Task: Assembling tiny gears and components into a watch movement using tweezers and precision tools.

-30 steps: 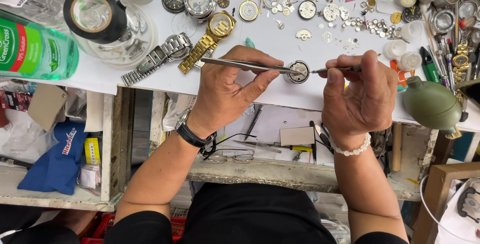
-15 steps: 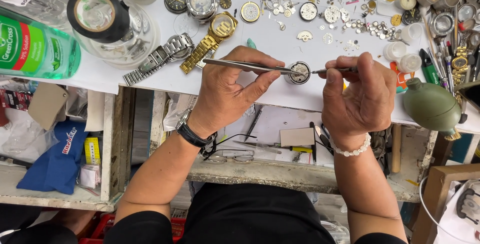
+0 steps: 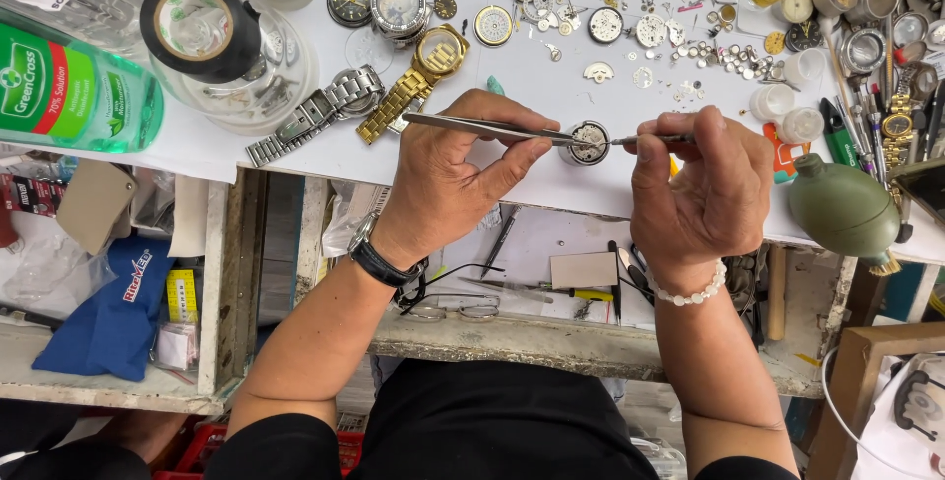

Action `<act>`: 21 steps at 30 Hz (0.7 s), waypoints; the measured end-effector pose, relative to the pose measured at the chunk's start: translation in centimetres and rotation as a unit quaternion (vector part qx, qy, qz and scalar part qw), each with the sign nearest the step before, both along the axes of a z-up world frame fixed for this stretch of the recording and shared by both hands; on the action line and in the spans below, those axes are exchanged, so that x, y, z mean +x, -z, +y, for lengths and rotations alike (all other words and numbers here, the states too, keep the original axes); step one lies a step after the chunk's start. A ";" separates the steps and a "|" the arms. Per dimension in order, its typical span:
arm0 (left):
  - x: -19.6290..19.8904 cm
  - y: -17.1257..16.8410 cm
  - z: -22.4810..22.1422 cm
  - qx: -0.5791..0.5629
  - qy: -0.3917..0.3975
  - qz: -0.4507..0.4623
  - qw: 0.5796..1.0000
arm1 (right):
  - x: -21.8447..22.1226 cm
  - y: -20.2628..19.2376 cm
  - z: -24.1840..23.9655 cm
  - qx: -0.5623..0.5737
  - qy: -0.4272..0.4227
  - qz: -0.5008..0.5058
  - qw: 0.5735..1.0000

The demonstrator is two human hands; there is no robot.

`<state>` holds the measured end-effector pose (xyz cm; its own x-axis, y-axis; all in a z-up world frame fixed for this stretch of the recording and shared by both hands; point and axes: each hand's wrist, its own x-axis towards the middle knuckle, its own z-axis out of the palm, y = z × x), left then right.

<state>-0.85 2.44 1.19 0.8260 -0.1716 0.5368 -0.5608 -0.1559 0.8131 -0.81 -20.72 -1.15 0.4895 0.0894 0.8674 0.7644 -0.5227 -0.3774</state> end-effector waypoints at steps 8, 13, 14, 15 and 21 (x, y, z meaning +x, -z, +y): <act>0.0 -0.1 0.0 0.004 -0.002 0.008 1.000 | 0.4 0.1 -0.1 0.002 -0.018 -0.007 1.000; 0.0 -0.1 0.1 0.003 -0.001 0.003 1.000 | 0.1 -1.1 0.3 -0.013 -0.020 0.003 1.000; 0.0 -0.2 0.1 0.001 0.003 0.000 1.000 | -0.1 -1.5 0.5 -0.010 -0.038 0.029 0.999; 0.0 -0.2 0.1 -0.001 0.006 -0.004 1.000 | -0.3 -2.0 0.7 -0.007 -0.056 0.055 0.997; -0.1 0.0 0.1 0.001 0.002 -0.006 1.000 | -0.1 -2.0 0.6 -0.025 -0.031 0.037 0.999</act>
